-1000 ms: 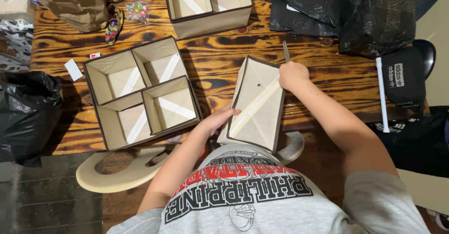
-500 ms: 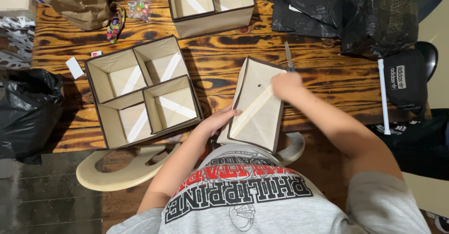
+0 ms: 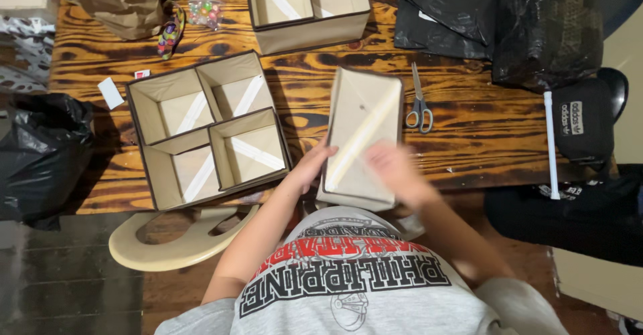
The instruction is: The person uses scissors to cut open black plastic mailers and removes flat-packed cardboard storage boxes. They unfold and assemble the boxes into compartmentalized containers on a wooden table.
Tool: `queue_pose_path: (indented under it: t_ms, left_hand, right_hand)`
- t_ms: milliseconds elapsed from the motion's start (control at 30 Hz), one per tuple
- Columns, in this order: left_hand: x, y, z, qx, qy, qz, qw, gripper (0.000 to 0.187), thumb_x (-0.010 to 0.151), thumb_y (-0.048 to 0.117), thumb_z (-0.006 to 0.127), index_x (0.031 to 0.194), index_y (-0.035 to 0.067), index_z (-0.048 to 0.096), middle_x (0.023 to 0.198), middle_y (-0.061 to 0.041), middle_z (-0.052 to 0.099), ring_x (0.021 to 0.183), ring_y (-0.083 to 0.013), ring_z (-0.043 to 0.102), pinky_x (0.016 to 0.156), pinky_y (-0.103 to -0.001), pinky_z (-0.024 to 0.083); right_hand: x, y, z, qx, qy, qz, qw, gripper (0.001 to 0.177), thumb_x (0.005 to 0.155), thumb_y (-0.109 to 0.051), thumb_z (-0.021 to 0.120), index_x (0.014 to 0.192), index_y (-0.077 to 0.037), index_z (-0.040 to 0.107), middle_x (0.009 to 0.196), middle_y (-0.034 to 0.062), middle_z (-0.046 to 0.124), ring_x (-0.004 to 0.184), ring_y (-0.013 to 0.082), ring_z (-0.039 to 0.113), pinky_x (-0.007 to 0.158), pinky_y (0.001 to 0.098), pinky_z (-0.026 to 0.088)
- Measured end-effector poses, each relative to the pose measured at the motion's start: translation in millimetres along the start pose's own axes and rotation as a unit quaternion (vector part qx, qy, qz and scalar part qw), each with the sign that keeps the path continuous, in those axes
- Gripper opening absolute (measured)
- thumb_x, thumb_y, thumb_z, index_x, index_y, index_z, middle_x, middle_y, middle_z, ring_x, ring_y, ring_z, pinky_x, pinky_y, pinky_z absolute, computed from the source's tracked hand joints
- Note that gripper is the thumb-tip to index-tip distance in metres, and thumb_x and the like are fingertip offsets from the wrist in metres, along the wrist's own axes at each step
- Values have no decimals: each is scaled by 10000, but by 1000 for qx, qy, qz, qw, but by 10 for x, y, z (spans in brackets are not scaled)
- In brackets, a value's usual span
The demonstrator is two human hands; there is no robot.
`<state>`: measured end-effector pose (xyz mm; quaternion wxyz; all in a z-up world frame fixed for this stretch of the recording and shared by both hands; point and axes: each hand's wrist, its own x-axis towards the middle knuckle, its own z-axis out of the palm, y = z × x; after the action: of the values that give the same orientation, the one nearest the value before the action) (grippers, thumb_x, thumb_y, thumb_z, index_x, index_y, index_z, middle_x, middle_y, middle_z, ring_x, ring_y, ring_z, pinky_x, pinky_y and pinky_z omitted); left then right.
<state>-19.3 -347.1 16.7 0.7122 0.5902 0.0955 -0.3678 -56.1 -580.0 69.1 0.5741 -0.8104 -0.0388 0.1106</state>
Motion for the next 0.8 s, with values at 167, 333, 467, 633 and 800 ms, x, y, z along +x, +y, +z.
queue_pose_path:
  t_ms: [167,333,467,633,800]
  left_hand:
    - [141,20,-112,-219,-33,6,975,806,894,593,535,1484,45,504,1446,-177,596,1292,-326,593,1048,-497,487]
    - [421,16,-98,-316,-61,58,945,832,903,634,541,1461,17,521,1423,-211,606,1293,-341,590,1075,-469,477]
    - [513,70,-1,-290,-72,55,953,775,929,609,502,1473,58,502,1418,-177,600,1292,-317,582,1066,-457,480]
    - [401,180,-198,-43,27,153,987,651,997,456,386,1601,220,327,1404,-130,605,1273,-227,571,1011,-364,454]
    - [-15,-90,-525,6,15,260,966,559,1052,346,452,1556,104,450,1339,-131,678,1248,-203,615,1028,-316,456]
  right_hand:
    - [-131,588,-481,337,107,33,935,337,1107,-339,560,1177,-13,606,964,102,683,839,225,655,706,334,596]
    - [-404,551,-92,610,-133,-49,779,704,984,-585,498,1444,-56,437,1403,140,625,1024,398,695,614,329,593]
    - [-194,251,-149,574,-119,-89,805,771,1014,-560,548,1517,11,422,1331,264,635,1101,410,690,764,440,624]
    - [300,-129,-716,294,66,-87,949,362,979,-218,737,1246,-7,616,1106,154,715,957,300,715,768,455,633]
    - [1189,-726,-1195,-448,156,-152,867,429,864,-429,858,929,-18,753,860,193,710,777,348,698,709,421,552]
